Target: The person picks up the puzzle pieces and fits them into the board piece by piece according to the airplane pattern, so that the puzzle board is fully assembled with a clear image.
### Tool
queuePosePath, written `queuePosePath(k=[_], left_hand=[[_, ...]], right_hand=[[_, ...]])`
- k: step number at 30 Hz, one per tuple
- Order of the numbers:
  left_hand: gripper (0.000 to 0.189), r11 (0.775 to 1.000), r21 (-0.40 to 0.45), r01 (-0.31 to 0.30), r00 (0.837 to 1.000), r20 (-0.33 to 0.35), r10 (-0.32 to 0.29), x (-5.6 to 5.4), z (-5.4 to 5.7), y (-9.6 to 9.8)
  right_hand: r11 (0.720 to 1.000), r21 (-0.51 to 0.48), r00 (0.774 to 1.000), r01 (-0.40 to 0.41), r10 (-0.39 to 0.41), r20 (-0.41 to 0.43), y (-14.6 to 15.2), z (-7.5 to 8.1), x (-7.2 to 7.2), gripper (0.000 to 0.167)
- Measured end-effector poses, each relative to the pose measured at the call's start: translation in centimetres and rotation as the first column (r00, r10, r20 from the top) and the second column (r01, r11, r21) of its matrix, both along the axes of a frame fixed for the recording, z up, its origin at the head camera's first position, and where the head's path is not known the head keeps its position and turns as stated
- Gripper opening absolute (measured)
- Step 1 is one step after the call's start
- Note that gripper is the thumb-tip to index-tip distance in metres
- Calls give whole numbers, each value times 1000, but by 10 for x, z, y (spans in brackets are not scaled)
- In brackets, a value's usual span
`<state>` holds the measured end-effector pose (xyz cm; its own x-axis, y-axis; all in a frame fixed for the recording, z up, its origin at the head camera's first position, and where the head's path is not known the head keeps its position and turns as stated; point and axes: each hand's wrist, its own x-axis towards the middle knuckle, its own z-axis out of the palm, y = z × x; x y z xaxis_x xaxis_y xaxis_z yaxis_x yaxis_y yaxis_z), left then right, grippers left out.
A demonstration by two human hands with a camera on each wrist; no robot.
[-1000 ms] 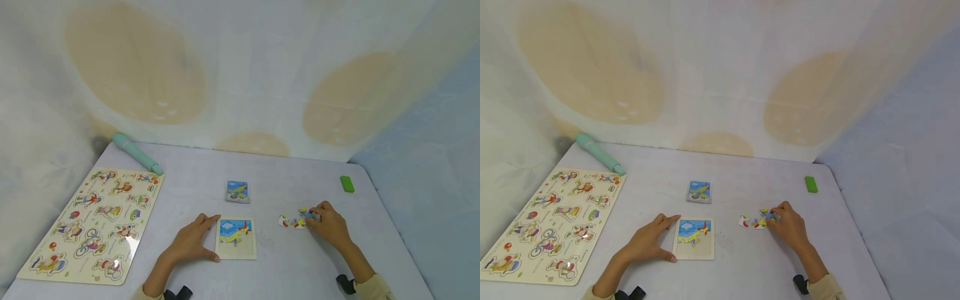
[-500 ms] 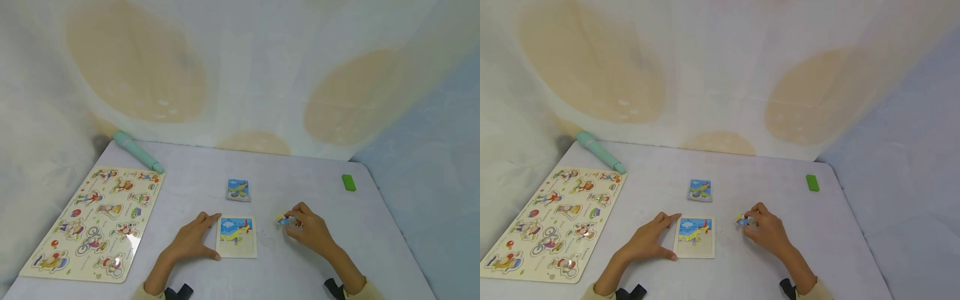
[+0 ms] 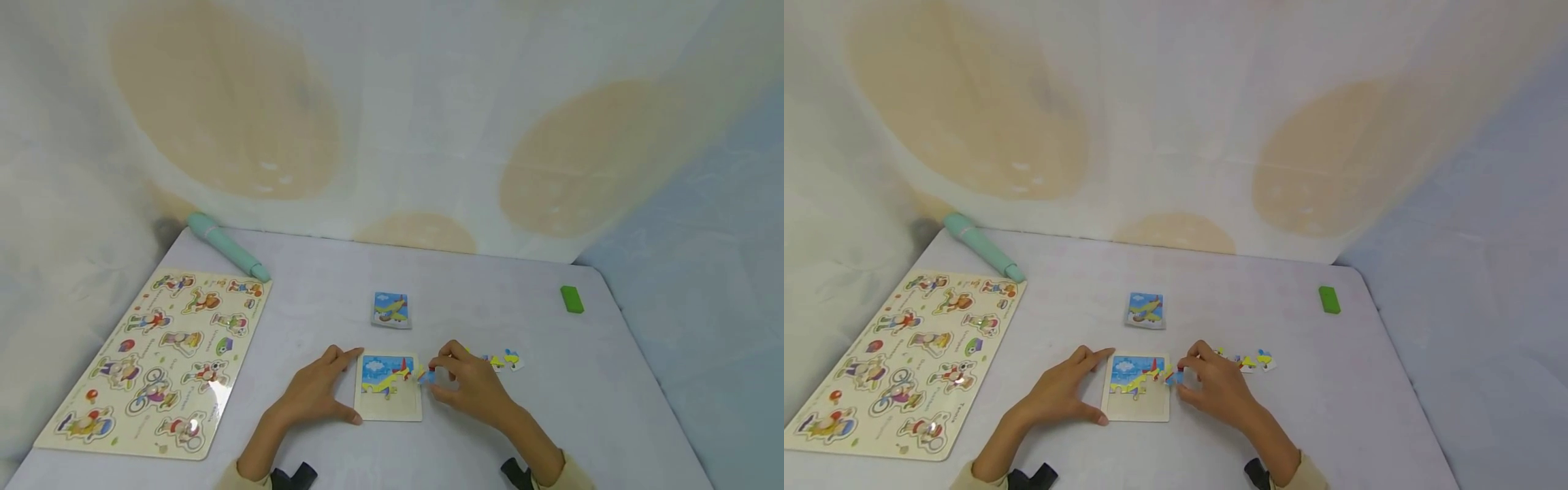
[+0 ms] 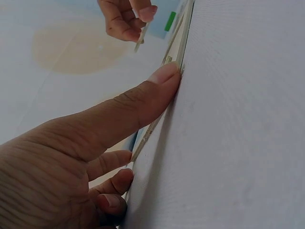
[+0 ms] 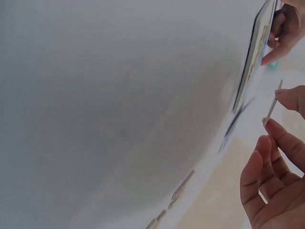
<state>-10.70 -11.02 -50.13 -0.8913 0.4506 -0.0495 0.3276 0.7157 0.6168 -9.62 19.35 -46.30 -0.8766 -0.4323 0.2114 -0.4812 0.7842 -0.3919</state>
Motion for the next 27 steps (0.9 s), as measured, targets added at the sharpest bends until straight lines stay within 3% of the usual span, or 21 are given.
queuePosePath(k=[9,18,27], left_hand=[[111,1000,-5,-2,1000,-6,2,0,1,1],[111,1000,-7,-9,1000,-9,9,1,2,1],[112,1000,5,1,1000,-28,-1,1,3,2]], right_hand=[[998,16,998,-69,69,9,-15,-8,-1,25],[986,140,995,-93,87,47,-27,-7,-3,30],[962,252,995,-103,103,12,-26,-5,5,45]])
